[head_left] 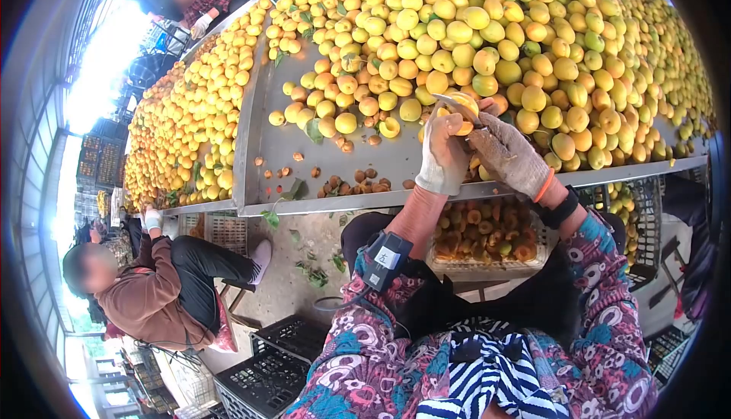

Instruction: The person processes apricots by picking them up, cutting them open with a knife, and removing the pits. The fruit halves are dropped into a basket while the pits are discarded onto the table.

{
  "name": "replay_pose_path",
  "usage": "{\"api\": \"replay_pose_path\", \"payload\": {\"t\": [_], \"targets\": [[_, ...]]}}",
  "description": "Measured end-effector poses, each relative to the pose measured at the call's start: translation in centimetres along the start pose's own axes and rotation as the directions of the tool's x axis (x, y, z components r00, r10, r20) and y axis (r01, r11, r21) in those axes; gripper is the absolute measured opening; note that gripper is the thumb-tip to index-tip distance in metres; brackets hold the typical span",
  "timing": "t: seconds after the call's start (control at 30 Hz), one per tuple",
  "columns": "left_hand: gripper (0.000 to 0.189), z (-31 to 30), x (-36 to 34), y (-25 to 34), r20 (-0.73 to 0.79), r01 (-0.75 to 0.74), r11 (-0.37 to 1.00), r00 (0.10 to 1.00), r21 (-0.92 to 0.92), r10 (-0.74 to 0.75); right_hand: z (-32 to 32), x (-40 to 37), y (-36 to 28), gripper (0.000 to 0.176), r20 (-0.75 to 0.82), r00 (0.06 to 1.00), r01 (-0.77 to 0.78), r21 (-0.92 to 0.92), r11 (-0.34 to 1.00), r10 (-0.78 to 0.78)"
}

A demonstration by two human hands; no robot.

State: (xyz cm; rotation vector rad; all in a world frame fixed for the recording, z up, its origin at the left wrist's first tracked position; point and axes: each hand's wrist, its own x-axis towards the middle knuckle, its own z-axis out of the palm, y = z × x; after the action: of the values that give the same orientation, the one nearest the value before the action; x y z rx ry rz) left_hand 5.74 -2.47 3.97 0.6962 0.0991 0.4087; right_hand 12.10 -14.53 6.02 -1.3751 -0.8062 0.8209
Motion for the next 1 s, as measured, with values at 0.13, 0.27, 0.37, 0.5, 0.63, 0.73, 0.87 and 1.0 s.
{"api": "replay_pose_path", "payload": {"t": [0.13,0.27,0.37,0.5,0.63,0.73,0.87,1.0], "targets": [[0.060,0.1,-0.1,0.5,0.082,-0.019,0.999,0.996,0.029,0.017,-1.3,-0.4,-0.3,0.034,0.191,0.960,-0.260,0.328,0.908,0.206],[0.046,-0.3,0.3,1.3,0.011,-0.045,0.992,0.999,0.115,0.044,-0.8,-0.7,-2.0,0.033,0.093,0.950,-0.303,0.062,0.951,0.297],[0.034,-1.7,1.0,1.4,-0.063,-0.066,0.935,0.994,0.348,0.094,-0.5,-0.9,-3.1,0.032,-0.045,0.998,0.032,-0.262,0.965,-0.046],[0.027,-1.4,-0.1,2.1,-0.114,0.052,0.785,0.993,0.617,0.023,-1.1,0.0,-2.8,0.034,-0.327,0.907,0.112,-0.418,0.901,-0.265],[0.025,-0.8,0.2,-0.5,0.147,-0.274,0.566,0.954,0.778,0.260,-0.4,1.0,-2.0,0.039,-0.268,0.879,0.199,-0.547,0.813,-0.395],[0.024,-1.7,0.5,-0.8,0.289,-0.359,0.337,0.927,0.870,0.240,-0.4,1.5,-0.1,0.034,-0.331,0.886,0.213,-0.330,0.919,-0.324],[0.030,-1.3,0.2,-0.9,0.181,-0.271,0.481,0.957,0.834,0.225,-0.1,1.0,-0.1,0.030,-0.443,0.895,0.015,-0.090,0.996,-0.053],[0.044,-2.2,0.0,-1.7,0.090,-0.191,0.552,0.975,0.812,0.204,0.2,0.8,-0.9,0.024,-0.456,0.863,-0.058,0.336,0.940,0.216]]}}
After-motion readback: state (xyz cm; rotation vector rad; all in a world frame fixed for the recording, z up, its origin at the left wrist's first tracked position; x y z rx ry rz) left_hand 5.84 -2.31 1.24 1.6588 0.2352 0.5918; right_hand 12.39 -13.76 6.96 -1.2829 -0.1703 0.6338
